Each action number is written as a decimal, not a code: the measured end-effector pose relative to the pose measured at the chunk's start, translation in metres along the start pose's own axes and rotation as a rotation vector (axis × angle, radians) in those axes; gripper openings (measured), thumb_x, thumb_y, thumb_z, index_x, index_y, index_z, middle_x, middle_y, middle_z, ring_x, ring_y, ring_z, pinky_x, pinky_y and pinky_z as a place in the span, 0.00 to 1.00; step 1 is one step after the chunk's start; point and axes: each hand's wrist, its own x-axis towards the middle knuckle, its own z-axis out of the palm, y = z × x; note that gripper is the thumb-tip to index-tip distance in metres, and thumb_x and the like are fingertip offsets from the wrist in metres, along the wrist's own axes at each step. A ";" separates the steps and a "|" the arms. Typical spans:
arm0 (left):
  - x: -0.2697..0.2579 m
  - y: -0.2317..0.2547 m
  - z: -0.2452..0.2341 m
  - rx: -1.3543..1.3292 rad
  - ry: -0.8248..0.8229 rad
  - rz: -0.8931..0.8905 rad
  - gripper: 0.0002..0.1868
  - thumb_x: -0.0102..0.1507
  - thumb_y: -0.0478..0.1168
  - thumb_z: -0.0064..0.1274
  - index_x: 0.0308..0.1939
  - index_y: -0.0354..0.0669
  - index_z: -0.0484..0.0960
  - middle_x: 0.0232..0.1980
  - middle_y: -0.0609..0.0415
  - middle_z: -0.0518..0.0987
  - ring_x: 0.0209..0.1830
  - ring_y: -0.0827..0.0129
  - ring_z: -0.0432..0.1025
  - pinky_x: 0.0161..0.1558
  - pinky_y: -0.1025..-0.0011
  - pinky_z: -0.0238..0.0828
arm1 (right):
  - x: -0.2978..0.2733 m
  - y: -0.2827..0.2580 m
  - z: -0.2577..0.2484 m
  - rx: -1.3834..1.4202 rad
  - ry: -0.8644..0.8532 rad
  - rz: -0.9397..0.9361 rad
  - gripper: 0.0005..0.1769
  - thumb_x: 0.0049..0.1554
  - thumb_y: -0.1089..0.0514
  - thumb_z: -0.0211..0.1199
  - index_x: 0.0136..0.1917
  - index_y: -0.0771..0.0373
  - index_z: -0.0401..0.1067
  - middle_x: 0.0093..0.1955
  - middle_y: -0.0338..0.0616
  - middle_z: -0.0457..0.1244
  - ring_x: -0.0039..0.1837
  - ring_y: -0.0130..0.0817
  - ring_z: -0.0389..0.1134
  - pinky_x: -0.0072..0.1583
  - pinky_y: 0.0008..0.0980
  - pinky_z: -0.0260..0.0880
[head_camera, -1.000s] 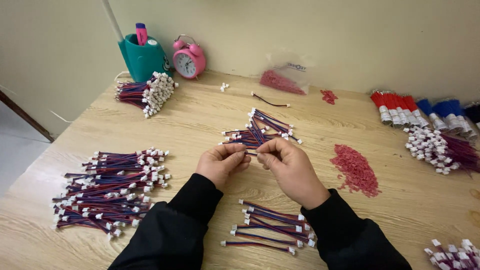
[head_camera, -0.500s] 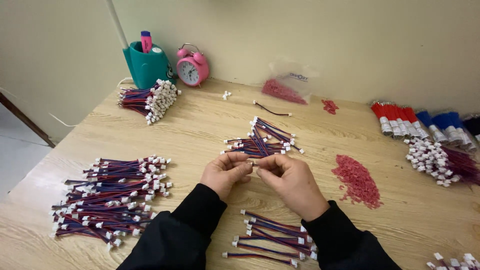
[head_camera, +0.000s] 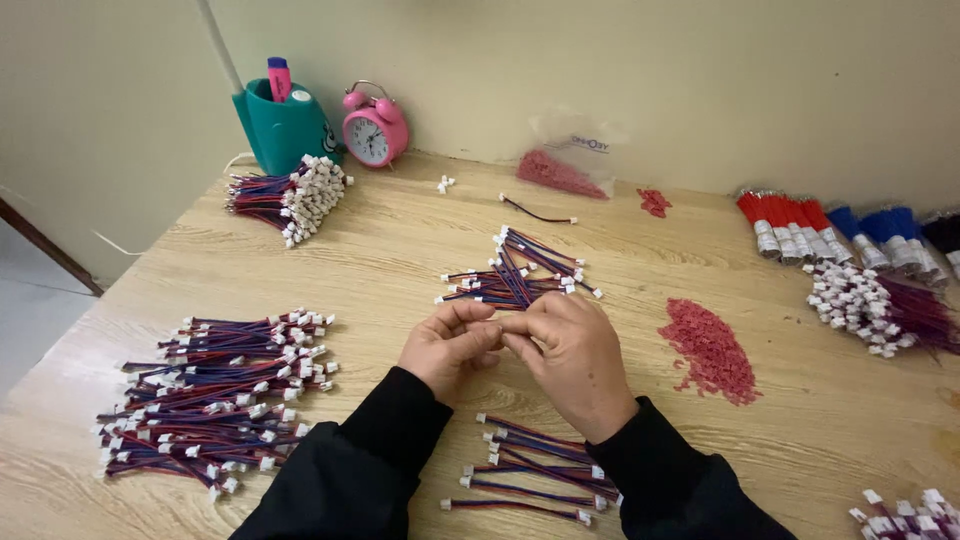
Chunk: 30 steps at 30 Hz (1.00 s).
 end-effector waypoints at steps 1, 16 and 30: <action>0.001 -0.003 -0.003 0.000 -0.001 -0.001 0.16 0.53 0.24 0.60 0.44 0.32 0.78 0.34 0.40 0.81 0.30 0.60 0.79 0.28 0.72 0.79 | -0.002 0.003 0.000 -0.001 0.001 0.001 0.06 0.49 0.58 0.69 0.41 0.46 0.81 0.33 0.34 0.63 0.39 0.35 0.66 0.44 0.31 0.66; -0.001 -0.002 -0.004 -0.004 -0.062 -0.027 0.18 0.53 0.25 0.61 0.46 0.32 0.76 0.34 0.41 0.82 0.30 0.60 0.79 0.29 0.74 0.79 | -0.005 -0.002 0.003 0.264 -0.004 0.054 0.07 0.49 0.63 0.69 0.40 0.51 0.81 0.36 0.41 0.69 0.42 0.39 0.71 0.47 0.33 0.69; -0.001 0.003 -0.002 0.048 -0.133 0.046 0.22 0.53 0.25 0.61 0.51 0.30 0.76 0.34 0.39 0.81 0.29 0.60 0.79 0.30 0.73 0.81 | -0.001 -0.009 -0.004 0.322 -0.025 0.246 0.04 0.47 0.66 0.68 0.38 0.61 0.80 0.33 0.44 0.67 0.36 0.29 0.67 0.40 0.25 0.68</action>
